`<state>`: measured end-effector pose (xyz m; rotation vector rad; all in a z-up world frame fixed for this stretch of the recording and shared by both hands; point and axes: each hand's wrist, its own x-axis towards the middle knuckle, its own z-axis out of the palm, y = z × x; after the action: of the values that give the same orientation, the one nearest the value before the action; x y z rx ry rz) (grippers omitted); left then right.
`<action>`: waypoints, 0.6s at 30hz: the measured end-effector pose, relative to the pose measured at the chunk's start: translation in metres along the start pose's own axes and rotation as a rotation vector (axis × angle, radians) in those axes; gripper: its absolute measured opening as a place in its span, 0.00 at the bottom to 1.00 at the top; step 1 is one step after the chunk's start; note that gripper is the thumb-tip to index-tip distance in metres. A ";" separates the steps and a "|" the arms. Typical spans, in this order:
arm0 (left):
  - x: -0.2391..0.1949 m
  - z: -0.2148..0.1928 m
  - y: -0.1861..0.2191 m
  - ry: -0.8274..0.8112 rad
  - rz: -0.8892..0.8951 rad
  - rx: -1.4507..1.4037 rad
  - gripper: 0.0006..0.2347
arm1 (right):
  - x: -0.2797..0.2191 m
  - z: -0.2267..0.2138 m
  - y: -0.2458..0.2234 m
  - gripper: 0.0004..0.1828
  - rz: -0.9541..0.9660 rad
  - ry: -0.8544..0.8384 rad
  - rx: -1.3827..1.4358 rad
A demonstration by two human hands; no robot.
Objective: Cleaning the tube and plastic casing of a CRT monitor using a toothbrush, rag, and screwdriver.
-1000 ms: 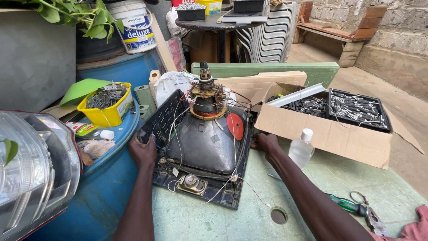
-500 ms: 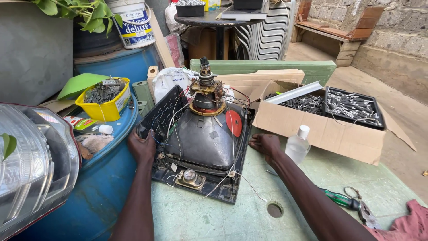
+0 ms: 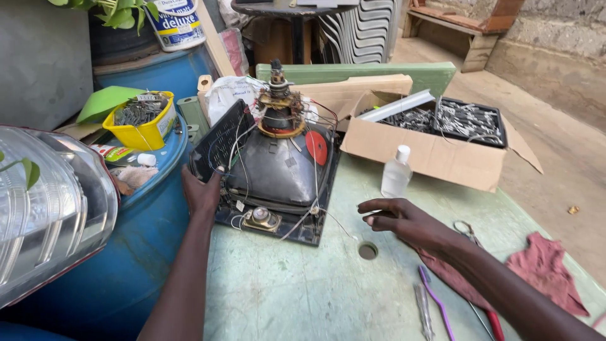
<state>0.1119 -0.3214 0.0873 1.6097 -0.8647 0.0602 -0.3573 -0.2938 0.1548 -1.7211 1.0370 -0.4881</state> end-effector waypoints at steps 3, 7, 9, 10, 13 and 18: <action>-0.055 -0.029 0.027 -0.054 -0.030 0.046 0.44 | -0.041 -0.010 0.010 0.29 -0.047 -0.051 -0.013; -0.122 -0.081 0.057 -0.150 -0.071 0.051 0.42 | -0.090 -0.010 0.022 0.33 0.018 -0.003 0.005; -0.155 -0.111 0.086 -0.223 -0.062 0.016 0.41 | -0.109 -0.007 0.030 0.34 0.028 -0.009 0.025; -0.171 -0.122 0.101 -0.298 -0.055 -0.036 0.40 | -0.119 -0.009 0.034 0.34 0.041 -0.005 0.032; -0.208 -0.158 0.140 -0.443 -0.305 0.020 0.37 | -0.143 -0.008 0.064 0.33 0.022 -0.005 0.090; -0.274 -0.207 0.162 -0.484 -0.240 -0.136 0.34 | -0.195 0.008 0.088 0.29 0.076 0.161 0.232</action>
<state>-0.0876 -0.0027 0.1387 1.6115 -1.0071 -0.5661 -0.4937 -0.1380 0.1017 -1.4505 1.1088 -0.6795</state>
